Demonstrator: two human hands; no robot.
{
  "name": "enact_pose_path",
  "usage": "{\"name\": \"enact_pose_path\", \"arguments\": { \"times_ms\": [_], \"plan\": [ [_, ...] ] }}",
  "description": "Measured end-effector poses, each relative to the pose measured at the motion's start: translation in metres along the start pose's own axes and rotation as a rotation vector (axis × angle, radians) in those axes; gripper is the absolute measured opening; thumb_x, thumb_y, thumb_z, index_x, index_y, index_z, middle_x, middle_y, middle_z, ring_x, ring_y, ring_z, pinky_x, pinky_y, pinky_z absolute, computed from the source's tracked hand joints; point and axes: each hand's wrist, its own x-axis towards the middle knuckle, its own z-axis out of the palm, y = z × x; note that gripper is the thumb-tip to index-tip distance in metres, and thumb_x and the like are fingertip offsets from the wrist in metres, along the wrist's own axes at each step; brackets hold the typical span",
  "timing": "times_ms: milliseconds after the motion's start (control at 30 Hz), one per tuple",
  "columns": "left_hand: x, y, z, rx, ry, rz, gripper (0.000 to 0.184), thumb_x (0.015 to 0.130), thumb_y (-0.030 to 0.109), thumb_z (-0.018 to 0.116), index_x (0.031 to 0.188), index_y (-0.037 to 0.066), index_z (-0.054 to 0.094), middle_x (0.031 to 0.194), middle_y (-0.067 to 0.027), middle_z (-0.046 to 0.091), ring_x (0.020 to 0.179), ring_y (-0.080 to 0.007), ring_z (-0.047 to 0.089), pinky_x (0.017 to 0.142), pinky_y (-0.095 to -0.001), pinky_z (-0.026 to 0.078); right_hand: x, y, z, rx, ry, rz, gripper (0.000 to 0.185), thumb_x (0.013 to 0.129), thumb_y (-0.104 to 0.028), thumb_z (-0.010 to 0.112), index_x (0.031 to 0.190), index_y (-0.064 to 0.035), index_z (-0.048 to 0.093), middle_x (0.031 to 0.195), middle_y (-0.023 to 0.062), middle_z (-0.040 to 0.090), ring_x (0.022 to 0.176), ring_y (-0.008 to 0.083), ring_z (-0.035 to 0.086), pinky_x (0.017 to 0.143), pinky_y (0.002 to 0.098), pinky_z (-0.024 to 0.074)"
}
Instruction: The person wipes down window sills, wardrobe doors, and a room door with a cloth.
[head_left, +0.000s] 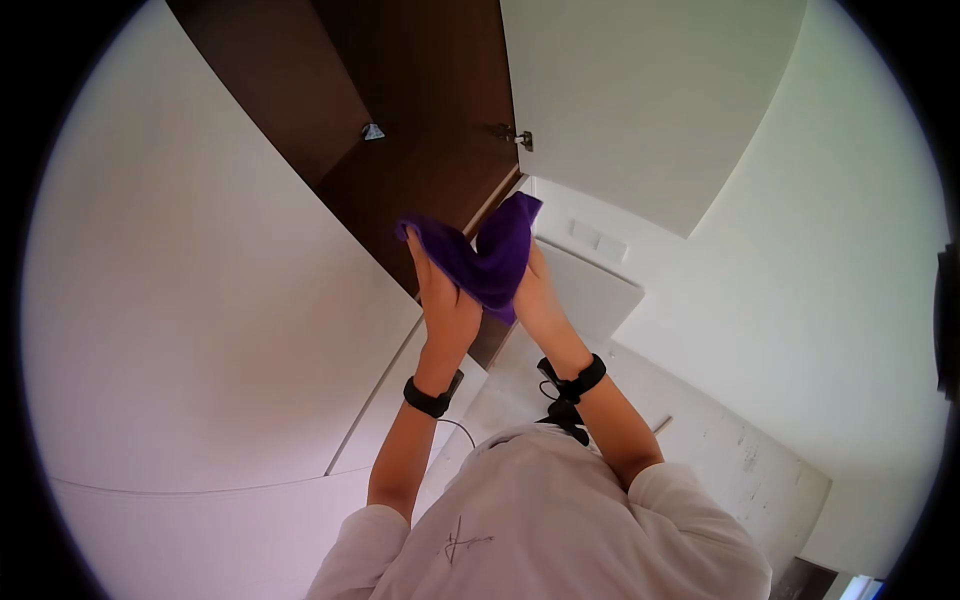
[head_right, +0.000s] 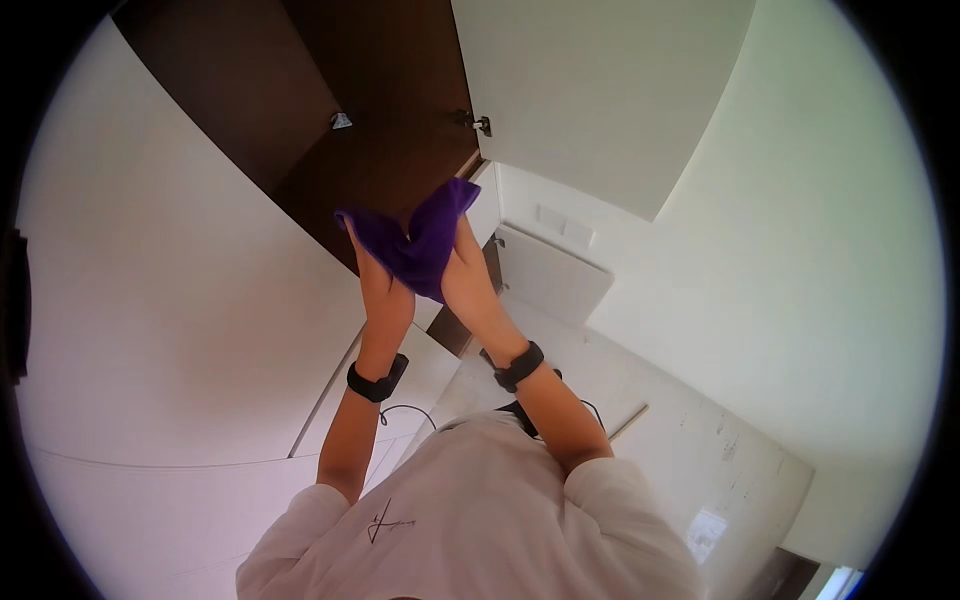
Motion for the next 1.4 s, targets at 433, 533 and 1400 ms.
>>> {"name": "enact_pose_path", "arguments": {
  "times_ms": [433,533,1400],
  "plan": [
    [0.224,0.085,0.206,-0.708,-0.062,0.033,0.063,0.108,0.020,0.043,0.159,0.001,0.012,0.162,-0.0147,0.021,0.148,-0.0247,0.023,0.122,-0.0383,0.019,0.180,-0.181,-0.168,-0.751,0.581,-0.795,0.070,0.100,-0.019,0.052,0.158,0.0002,0.017,0.164,0.0313,-0.011,0.153,0.0479,-0.008,0.122,0.0538,0.0053],
    [0.263,0.081,0.246,-0.833,-0.040,-0.046,0.059,0.109,0.020,0.041,0.159,0.002,0.016,0.159,-0.0110,0.030,0.144,-0.0202,0.032,0.120,-0.0357,0.023,0.226,-0.198,-0.196,-1.000,0.709,-0.883,0.070,0.093,-0.020,0.061,0.152,0.0033,0.032,0.161,0.0374,-0.007,0.149,0.0574,-0.009,0.117,0.0673,0.0041],
    [0.357,0.186,0.212,0.297,0.090,1.138,0.053,0.090,0.025,0.068,0.141,0.016,0.056,0.153,-0.0317,0.030,0.143,-0.0614,0.017,0.111,-0.0745,0.019,0.131,-0.260,-0.253,-1.807,0.923,-0.916,0.059,0.086,-0.025,0.072,0.140,-0.0065,0.054,0.159,0.0383,0.016,0.148,0.0570,0.013,0.114,0.0675,0.0226]
  ]
}}
